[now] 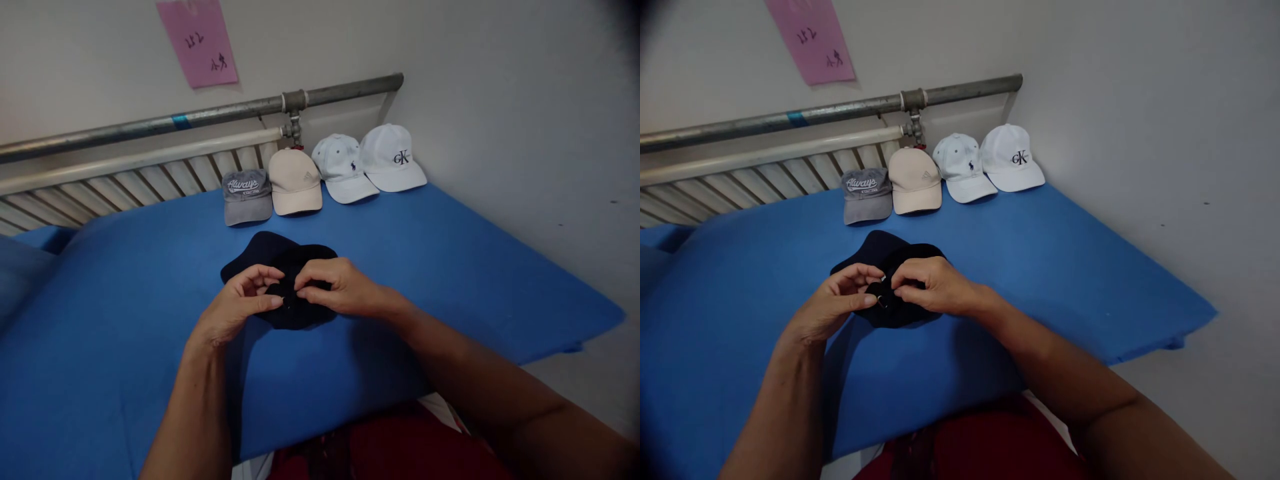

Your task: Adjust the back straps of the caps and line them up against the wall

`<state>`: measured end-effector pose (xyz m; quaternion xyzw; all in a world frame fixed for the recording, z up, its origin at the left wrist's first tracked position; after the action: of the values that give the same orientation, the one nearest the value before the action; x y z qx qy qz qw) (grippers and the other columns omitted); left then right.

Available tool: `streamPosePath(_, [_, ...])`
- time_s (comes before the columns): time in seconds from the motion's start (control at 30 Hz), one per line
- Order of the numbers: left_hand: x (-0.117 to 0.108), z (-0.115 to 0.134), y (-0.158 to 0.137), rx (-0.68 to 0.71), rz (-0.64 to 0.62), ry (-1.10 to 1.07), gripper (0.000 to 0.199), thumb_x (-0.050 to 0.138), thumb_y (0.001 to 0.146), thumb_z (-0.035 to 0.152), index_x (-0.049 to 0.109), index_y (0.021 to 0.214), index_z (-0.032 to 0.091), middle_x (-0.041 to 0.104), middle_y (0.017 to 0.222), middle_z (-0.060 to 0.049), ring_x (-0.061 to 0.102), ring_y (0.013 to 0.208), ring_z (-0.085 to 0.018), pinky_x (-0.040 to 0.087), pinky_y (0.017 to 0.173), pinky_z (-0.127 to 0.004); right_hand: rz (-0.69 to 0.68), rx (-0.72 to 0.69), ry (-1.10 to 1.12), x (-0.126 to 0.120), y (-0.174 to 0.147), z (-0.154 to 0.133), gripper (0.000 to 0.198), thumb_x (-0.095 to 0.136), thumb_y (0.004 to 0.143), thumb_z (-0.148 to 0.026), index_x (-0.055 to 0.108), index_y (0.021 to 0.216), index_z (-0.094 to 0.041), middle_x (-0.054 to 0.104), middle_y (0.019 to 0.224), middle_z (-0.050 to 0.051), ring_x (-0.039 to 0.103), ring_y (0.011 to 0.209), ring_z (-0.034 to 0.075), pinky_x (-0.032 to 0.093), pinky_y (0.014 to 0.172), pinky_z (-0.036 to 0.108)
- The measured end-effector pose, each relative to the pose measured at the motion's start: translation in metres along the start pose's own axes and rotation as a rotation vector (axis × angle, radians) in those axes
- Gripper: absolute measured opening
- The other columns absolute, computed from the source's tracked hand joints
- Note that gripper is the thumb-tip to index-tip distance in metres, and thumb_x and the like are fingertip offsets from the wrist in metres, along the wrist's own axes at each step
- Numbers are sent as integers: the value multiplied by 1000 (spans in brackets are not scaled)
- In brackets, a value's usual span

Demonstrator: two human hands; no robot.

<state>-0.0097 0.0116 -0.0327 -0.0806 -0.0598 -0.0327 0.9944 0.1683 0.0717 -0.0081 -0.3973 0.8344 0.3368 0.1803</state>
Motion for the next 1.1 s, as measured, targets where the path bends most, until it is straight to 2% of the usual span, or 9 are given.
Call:
streamPosePath(0.1, [1,1,-1,13,-30,8,37,77,62,11,67,96,23,65,91,1,60,78,-10,48,67,-19,-19,-11,-17,0,-1,0,9,58,81,-12,65,85,-16,64,79,1,59,71,10,45,66,23])
streamPosePath(0.23, [-1,2,-1,56,8,27,33,77,61,10,68,90,21,64,87,1,58,80,-10,48,67,-18,-90,-36,-69,2,-1,2,12,59,84,-20,64,94,-17,64,84,2,58,75,12,45,70,25])
streamPosePath(0.43, [-1,2,-2,51,-20,73,27,76,66,14,66,90,23,62,82,3,59,75,-9,48,70,-20,-51,-43,-118,3,-1,3,8,59,84,-20,64,88,-15,62,78,2,57,73,12,43,69,25])
streamPosePath(0.57, [0,6,-6,49,-21,218,23,74,70,21,65,91,24,60,94,1,58,84,-11,48,74,-23,-23,-58,-163,0,-1,0,6,60,83,-17,64,86,-14,61,76,2,55,71,12,43,70,26])
streamPosePath(0.73, [5,14,-8,145,13,459,20,75,68,27,67,86,23,52,109,-3,56,94,-17,48,75,-27,-5,-90,-228,-3,-2,-6,7,57,82,-13,63,83,-17,62,76,1,54,70,12,42,71,27])
streamPosePath(0.87, [8,16,-9,124,-6,561,16,70,73,30,69,87,22,61,92,-3,57,82,-16,46,70,-27,9,-110,-257,-6,-4,-11,10,54,81,-11,62,84,-16,63,76,2,55,70,13,43,69,27])
streamPosePath(0.97, [8,17,-12,68,-15,547,13,67,76,31,69,84,21,64,77,-2,56,71,-14,44,65,-25,26,-95,-211,-10,-4,-15,10,54,82,-13,63,85,-17,64,77,2,56,70,12,44,68,26])
streamPosePath(1.1, [9,20,-17,61,-112,472,13,65,79,33,67,81,20,61,72,0,53,67,-13,42,61,-23,-3,45,-16,-13,-4,-15,4,61,80,-16,62,84,-17,65,78,0,58,68,9,45,61,21])
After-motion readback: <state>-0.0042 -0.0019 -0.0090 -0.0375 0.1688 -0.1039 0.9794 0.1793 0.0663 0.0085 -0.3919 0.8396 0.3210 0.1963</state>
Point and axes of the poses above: each hand's wrist, its own y-axis towards the middle knuckle, its own x-axis out of the palm, z = x × y, the point moved 3 cm from there along y, towards the middle knuckle
